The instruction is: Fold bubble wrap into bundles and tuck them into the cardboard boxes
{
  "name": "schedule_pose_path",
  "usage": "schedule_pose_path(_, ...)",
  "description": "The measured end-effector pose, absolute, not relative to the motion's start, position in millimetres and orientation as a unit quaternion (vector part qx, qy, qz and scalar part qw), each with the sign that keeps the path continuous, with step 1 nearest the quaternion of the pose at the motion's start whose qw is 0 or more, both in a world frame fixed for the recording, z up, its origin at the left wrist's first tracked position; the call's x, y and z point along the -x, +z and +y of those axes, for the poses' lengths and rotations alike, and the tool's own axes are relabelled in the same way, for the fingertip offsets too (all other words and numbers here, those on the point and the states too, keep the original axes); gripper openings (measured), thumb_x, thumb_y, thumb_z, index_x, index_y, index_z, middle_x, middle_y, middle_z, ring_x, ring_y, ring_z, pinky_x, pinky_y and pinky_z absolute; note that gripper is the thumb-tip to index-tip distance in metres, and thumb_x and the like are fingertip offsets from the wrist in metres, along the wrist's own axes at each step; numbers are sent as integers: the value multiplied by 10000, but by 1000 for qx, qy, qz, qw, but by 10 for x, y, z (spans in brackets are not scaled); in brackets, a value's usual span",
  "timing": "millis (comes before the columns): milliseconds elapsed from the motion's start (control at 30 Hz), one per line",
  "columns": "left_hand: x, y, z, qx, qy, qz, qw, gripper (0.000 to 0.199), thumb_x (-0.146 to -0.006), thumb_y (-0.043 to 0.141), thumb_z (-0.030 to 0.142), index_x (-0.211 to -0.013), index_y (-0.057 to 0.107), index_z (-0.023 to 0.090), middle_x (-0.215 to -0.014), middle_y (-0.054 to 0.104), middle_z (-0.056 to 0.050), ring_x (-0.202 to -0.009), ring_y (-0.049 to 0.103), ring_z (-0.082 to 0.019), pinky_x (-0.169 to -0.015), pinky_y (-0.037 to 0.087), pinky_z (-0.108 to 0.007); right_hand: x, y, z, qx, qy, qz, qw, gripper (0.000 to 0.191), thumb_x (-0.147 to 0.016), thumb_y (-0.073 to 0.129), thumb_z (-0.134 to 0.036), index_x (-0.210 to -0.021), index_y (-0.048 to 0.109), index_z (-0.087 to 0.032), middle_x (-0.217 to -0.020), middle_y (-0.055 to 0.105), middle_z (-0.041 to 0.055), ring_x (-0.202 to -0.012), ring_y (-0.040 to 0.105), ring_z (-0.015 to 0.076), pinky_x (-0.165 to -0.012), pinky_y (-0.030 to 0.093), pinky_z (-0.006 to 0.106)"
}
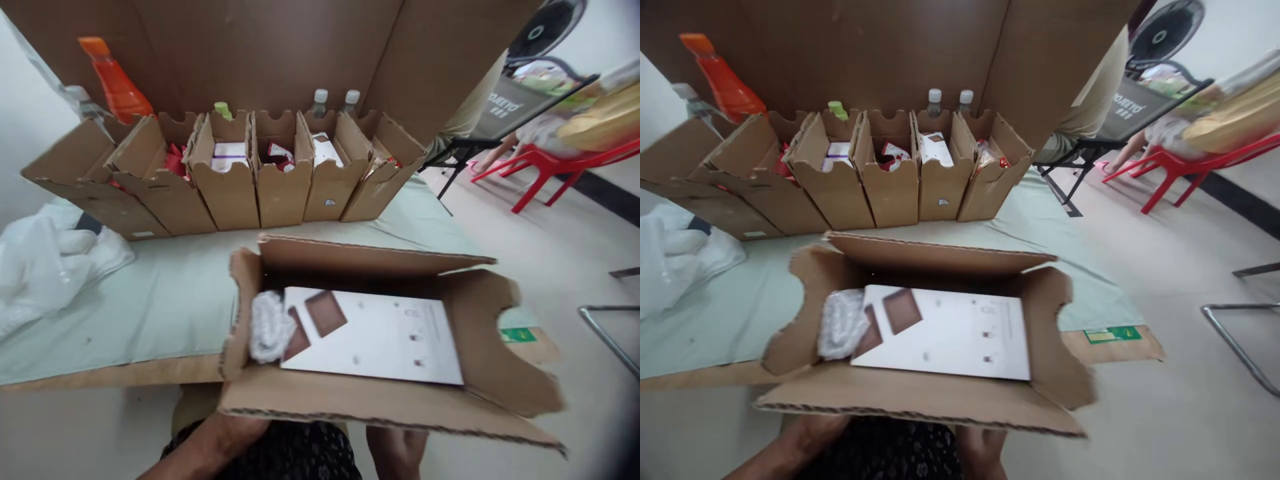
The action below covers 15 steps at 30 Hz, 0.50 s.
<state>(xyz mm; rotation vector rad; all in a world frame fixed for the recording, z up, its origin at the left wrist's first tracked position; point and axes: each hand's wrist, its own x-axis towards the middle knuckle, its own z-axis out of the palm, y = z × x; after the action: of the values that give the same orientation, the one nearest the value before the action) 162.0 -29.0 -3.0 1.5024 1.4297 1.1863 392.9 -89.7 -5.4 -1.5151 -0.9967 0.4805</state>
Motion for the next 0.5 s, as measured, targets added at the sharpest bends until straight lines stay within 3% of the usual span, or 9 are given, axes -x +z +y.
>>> schedule_pose_path(100, -1388, 61, -230, -544, 467, 586, 378, 550, -785, 772, 575, -1248, 731, 280, -1027, 797, -82, -1110, 725, -384, -974, 634, -503, -3691, 32, -690, 626, 246, -469, 572, 323, -904, 712, -430, -1177, 686, -258, -1025, 728, 107, -964, 710, 312, -875, 630, 501)
schedule_pose_path(233, -1347, 274, 129, -498, 547, 578, 345, 668, -855, 758, 435, -1455, 554, 225, -1303, 712, -119, -1368, 609, -330, -1240, 423, -486, -3517, 268, -81, 591, 263, -530, 549, 517, -911, 696, -458, -1376, 557, -281, -1219, 674, 102, -1180, 649, 298, -1061, 565, 539)
schedule_pose_path(333, -1501, 262, 269, -488, 571, 563, 345, 646, -869, 744, 403, -1447, 524, 216, -1370, 662, -137, -1400, 577, -314, -1255, 388, -477, -3571, 230, 39, 598, 240, -525, 555, 524, -911, 688, -461, -1380, 540, -282, -1238, 652, 95, -1173, 631, 290, -1066, 551, 539)
schedule_pose_path(500, -2009, 132, 466, -563, 536, 495, 389, 549, -863, 698, 349, -1375, 567, 202, -1316, 686, -134, -1290, 638, -321, -1152, 493, -493, -3954, -26, -300, 672, 176, -435, 573, 489, -896, 732, -447, -1318, 569, -263, -1211, 650, 102, -1103, 624, 272, -1021, 535, 506)
